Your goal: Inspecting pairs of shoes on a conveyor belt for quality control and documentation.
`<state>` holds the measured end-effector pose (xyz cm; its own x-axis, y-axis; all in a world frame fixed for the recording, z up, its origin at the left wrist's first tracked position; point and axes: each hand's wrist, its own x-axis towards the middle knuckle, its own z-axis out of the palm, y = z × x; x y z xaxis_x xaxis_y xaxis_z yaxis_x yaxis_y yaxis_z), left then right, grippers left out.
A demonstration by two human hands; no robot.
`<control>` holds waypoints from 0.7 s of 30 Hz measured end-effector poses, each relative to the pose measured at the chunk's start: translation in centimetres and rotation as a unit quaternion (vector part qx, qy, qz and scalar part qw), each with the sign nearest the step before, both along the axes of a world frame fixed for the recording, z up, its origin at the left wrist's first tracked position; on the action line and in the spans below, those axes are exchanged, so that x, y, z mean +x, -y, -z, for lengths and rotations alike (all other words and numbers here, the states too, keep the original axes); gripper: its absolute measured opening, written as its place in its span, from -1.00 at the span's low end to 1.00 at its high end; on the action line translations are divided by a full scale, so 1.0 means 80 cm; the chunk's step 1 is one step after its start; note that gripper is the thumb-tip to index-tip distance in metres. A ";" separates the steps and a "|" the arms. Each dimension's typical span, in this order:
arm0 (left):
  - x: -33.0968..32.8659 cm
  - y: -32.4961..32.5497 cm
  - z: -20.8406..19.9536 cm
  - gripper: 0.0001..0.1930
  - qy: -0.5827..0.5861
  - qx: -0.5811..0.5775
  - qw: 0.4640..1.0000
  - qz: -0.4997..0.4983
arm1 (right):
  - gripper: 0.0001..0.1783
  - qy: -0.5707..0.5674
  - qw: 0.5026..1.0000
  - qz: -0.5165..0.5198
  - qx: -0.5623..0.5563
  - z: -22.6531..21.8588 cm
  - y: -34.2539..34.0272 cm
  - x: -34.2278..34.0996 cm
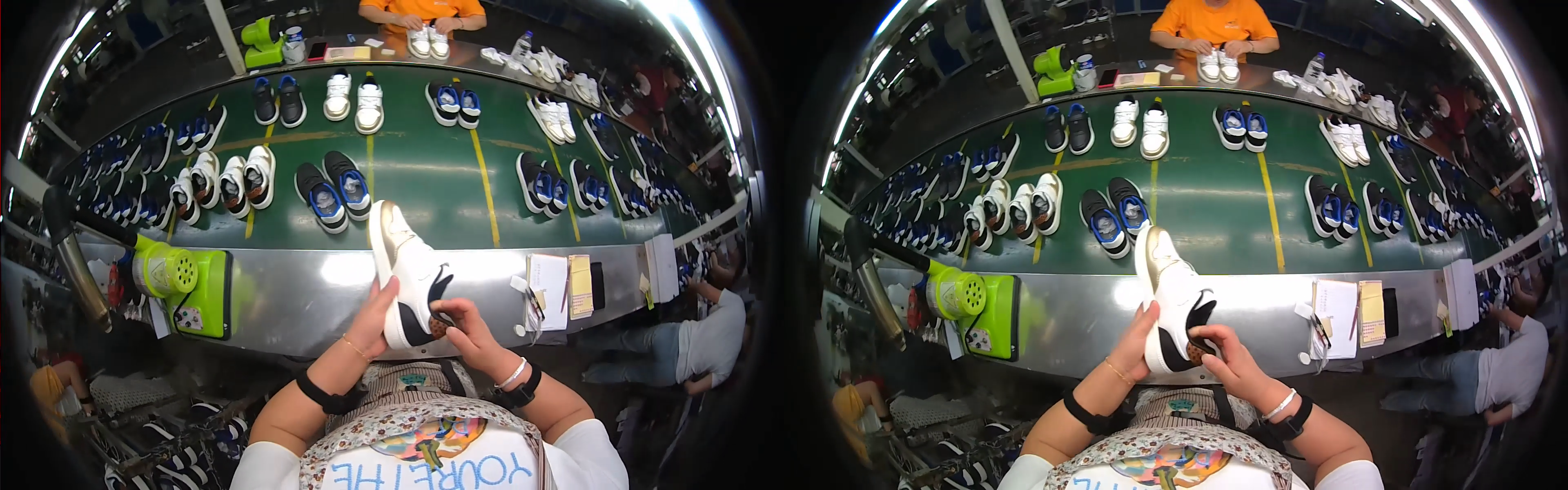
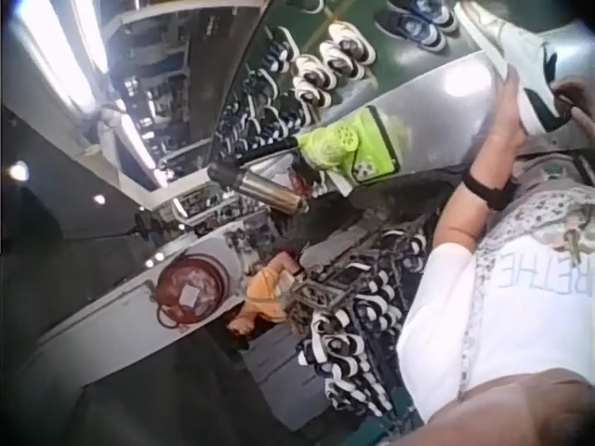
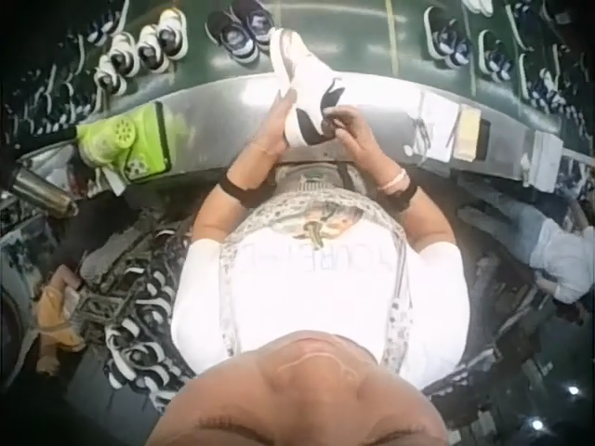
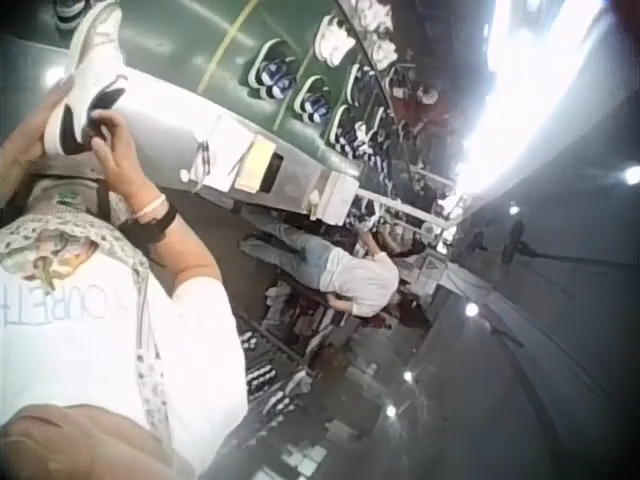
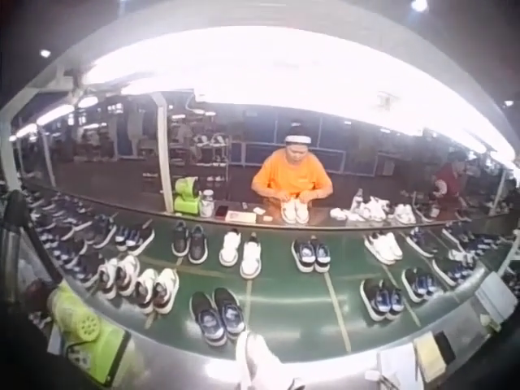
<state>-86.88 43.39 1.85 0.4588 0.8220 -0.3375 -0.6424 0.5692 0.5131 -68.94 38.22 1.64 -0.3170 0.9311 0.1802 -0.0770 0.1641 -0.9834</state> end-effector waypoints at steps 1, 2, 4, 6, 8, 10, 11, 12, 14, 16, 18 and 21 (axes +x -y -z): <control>-0.008 0.002 -0.006 -0.54 -0.032 0.005 0.999 -0.021 | -0.65 0.022 1.000 0.006 -0.019 0.002 -0.008 0.003; -0.017 0.004 -0.010 -0.56 -0.059 0.010 0.998 -0.027 | -0.63 0.041 0.998 0.014 -0.039 0.014 -0.011 0.009; -0.032 0.006 -0.006 -0.52 -0.072 0.017 0.997 -0.025 | -0.66 0.147 0.976 0.121 -0.109 0.067 -0.008 0.038; -0.044 0.008 0.000 -0.51 -0.052 -0.006 0.999 -0.012 | -0.66 0.312 0.908 0.261 -0.098 0.140 0.004 0.089; -0.053 0.012 -0.003 -0.52 -0.029 -0.050 0.998 -0.004 | -0.64 0.485 0.780 0.394 -0.045 0.193 0.021 0.149; -0.054 0.019 -0.005 -0.50 -0.078 -0.043 0.996 0.001 | -0.64 0.539 0.702 0.453 -0.105 0.202 0.028 0.190; -0.053 0.022 -0.006 -0.50 -0.084 -0.039 0.996 0.002 | -0.66 0.552 0.693 0.450 -0.114 0.206 0.030 0.209; -0.050 0.025 -0.006 -0.50 -0.090 -0.036 0.995 0.003 | -0.68 0.565 0.683 0.446 -0.123 0.209 0.032 0.223; -0.039 0.030 -0.011 -0.50 -0.097 -0.036 0.995 0.006 | -0.70 0.558 0.708 0.416 -0.120 0.215 0.030 0.245; -0.023 0.036 -0.019 -0.50 -0.102 -0.036 0.994 0.007 | -0.73 0.550 0.733 0.384 -0.113 0.220 0.025 0.258; -0.007 0.039 -0.026 -0.57 -0.070 -0.067 0.995 0.014 | -0.75 0.609 0.717 0.322 -0.110 0.223 0.019 0.256; 0.019 0.039 -0.037 -0.55 -0.067 -0.051 0.996 0.039 | -0.85 0.629 0.718 0.284 -0.094 0.222 0.026 0.265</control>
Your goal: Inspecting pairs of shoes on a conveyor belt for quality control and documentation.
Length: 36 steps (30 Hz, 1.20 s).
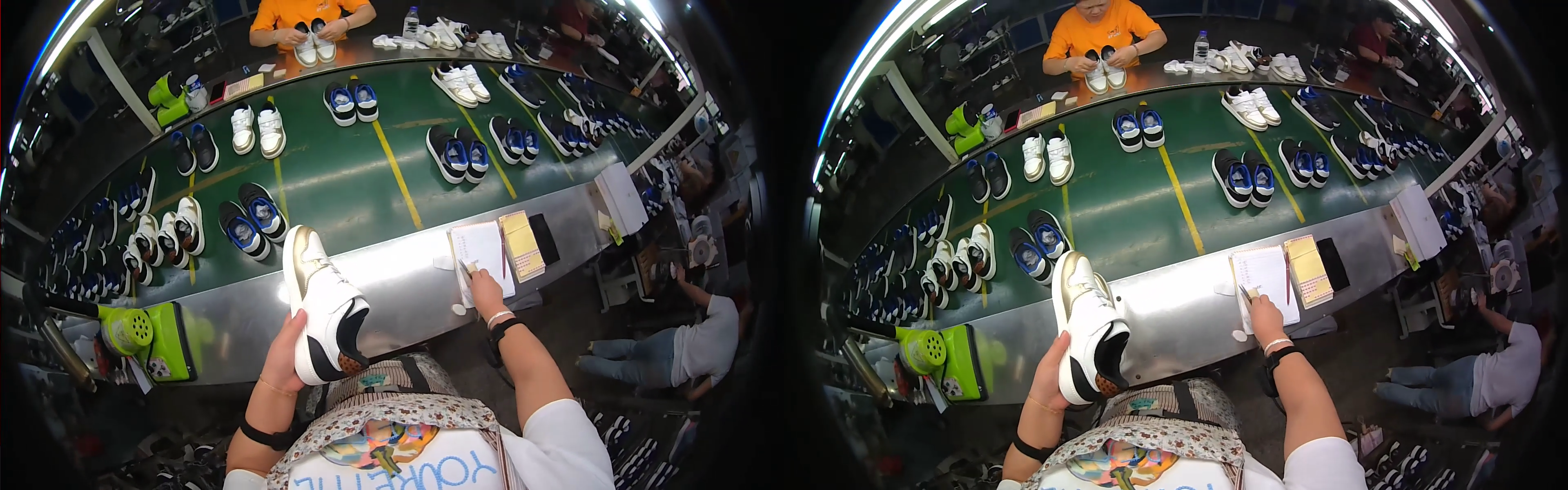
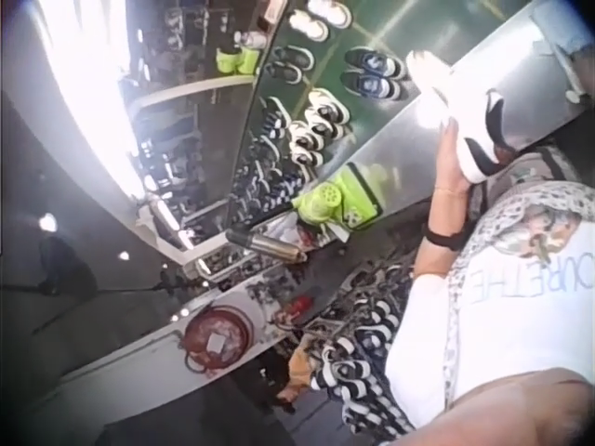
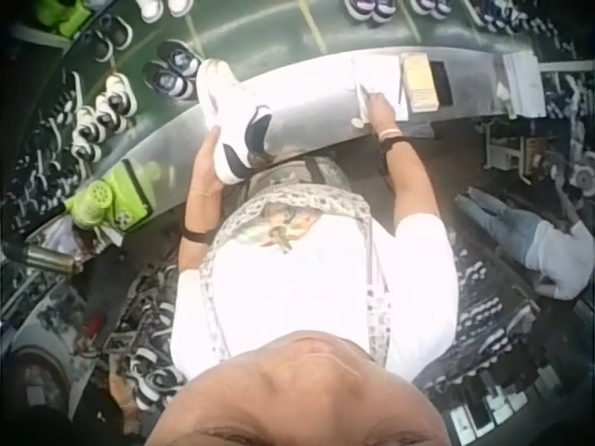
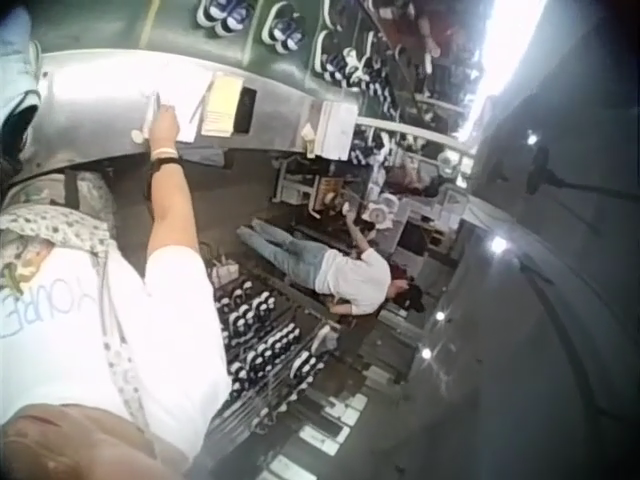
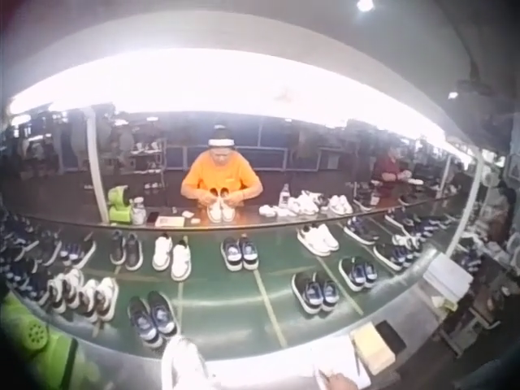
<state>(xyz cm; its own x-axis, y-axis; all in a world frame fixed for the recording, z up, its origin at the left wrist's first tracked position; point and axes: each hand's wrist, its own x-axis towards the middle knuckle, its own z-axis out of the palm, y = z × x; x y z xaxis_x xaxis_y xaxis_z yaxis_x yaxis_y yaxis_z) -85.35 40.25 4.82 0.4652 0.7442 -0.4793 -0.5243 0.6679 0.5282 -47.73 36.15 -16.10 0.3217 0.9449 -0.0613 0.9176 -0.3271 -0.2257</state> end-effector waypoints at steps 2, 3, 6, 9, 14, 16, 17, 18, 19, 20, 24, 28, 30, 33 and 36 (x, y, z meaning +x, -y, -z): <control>0.017 0.002 -0.005 -0.51 -0.006 0.017 1.000 0.014 | -0.85 -0.007 1.000 -0.003 -0.019 -0.013 0.003 0.002; 0.028 0.003 -0.008 -0.51 -0.006 0.018 1.000 0.015 | -0.85 -0.007 1.000 -0.002 -0.017 -0.025 0.003 0.002; 0.057 0.003 -0.027 -0.50 0.000 0.022 0.999 0.046 | -0.77 -0.100 0.978 0.058 0.174 -0.067 0.007 -0.004; 0.086 0.005 -0.042 -0.55 -0.016 0.050 0.998 0.046 | -0.77 -0.425 0.871 0.075 0.236 -0.147 0.015 -0.029; 0.103 0.004 -0.053 -0.49 -0.016 0.073 0.993 0.087 | -0.71 -0.550 0.809 -0.039 0.205 -0.282 0.056 -0.083; 0.103 0.004 -0.051 -0.47 -0.005 0.077 0.993 0.092 | -0.64 -0.463 0.847 -0.114 0.234 -0.294 0.065 -0.090; 0.104 0.003 -0.050 -0.46 0.006 0.081 0.992 0.098 | -0.64 -0.464 0.847 -0.115 0.233 -0.299 0.067 -0.093; 0.104 0.003 -0.052 -0.46 0.006 0.080 0.992 0.097 | -0.64 -0.442 0.854 -0.137 0.240 -0.305 0.068 -0.095; 0.104 0.002 -0.054 -0.44 0.003 0.094 0.990 0.101 | -0.64 -0.419 0.859 -0.160 0.246 -0.310 0.069 -0.097; 0.104 0.003 -0.057 -0.43 0.000 0.107 0.989 0.106 | -0.62 -0.410 0.861 -0.166 0.253 -0.312 0.069 -0.099; 0.100 0.005 -0.062 -0.43 -0.027 0.119 0.986 0.110 | -0.62 -0.381 0.870 -0.182 0.256 -0.319 0.068 -0.105; 0.096 0.006 -0.064 -0.35 -0.031 0.144 0.983 0.104 | -0.62 -0.357 0.876 -0.201 0.254 -0.323 0.066 -0.113; 0.093 0.006 -0.063 -0.34 -0.029 0.145 0.984 0.103 | -0.62 -0.350 0.880 -0.205 0.247 -0.322 0.066 -0.115; 0.086 0.007 -0.062 -0.33 -0.047 0.155 0.981 0.109 | -0.62 -0.346 0.882 -0.209 0.241 -0.320 0.066 -0.121; 0.082 0.009 -0.062 -0.34 -0.052 0.167 0.979 0.103 | -0.62 -0.329 0.884 -0.223 0.245 -0.322 0.066 -0.128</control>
